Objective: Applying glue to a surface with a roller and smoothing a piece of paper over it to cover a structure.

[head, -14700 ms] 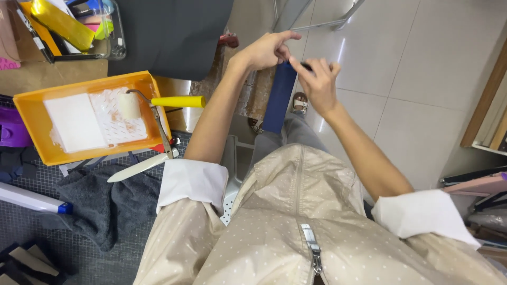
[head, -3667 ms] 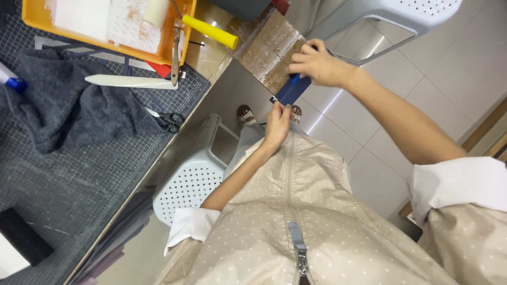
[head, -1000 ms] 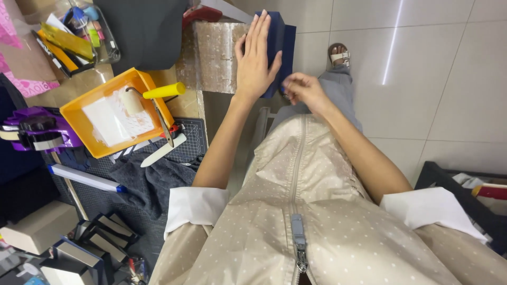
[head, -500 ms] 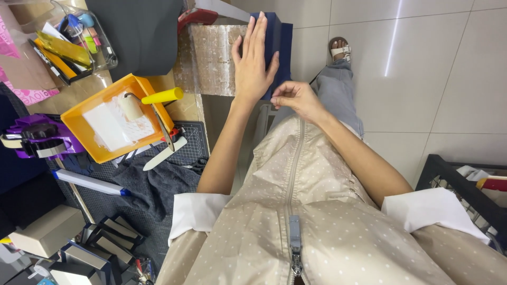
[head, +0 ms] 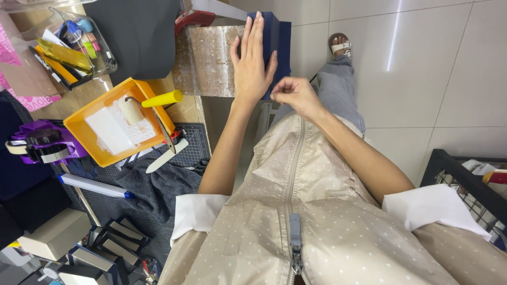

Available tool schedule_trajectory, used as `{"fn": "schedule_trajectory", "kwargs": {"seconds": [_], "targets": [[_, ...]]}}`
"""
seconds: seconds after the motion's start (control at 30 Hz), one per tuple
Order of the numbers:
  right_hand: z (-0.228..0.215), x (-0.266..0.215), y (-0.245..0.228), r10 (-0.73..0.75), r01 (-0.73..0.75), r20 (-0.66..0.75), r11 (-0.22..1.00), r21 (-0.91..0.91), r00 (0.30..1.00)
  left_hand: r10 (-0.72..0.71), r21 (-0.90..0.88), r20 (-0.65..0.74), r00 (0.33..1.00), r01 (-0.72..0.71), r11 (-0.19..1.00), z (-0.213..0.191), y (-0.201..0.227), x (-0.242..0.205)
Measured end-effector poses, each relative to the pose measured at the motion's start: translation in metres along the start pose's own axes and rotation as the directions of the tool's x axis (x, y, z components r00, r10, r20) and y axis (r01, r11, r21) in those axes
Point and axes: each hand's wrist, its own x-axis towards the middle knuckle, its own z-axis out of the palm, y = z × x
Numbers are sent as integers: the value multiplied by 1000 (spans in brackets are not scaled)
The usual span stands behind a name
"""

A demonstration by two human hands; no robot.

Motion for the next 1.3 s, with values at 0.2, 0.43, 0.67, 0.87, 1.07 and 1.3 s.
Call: {"fn": "schedule_trajectory", "kwargs": {"seconds": [0.2, 0.43, 0.67, 0.87, 1.07, 1.3], "targets": [[-7, 23, 0, -32, 35, -36, 997, 68, 999, 1, -15, 8, 1000, -1, 1000, 1, 0, 0], [-18, 48, -16, -57, 60, -21, 989, 136, 998, -11, -86, 3, 1000, 11, 996, -3, 5, 1], [-26, 70, -36, -52, 56, -30, 986, 155, 998, -10, -132, -43, 999, 5, 991, 5, 1, 1], [-33, 85, -53, -31, 32, -13, 991, 130, 999, 10, -152, -53, 999, -18, 988, 8, -1, 3], [-39, 99, -71, -11, 11, -8, 995, 99, 1000, 5, -148, -40, 999, -10, 989, 7, 0, 6], [-43, 114, -83, -12, 13, -10, 997, 80, 1000, 4, -90, -37, 999, -7, 996, 5, 1, 10]]}}
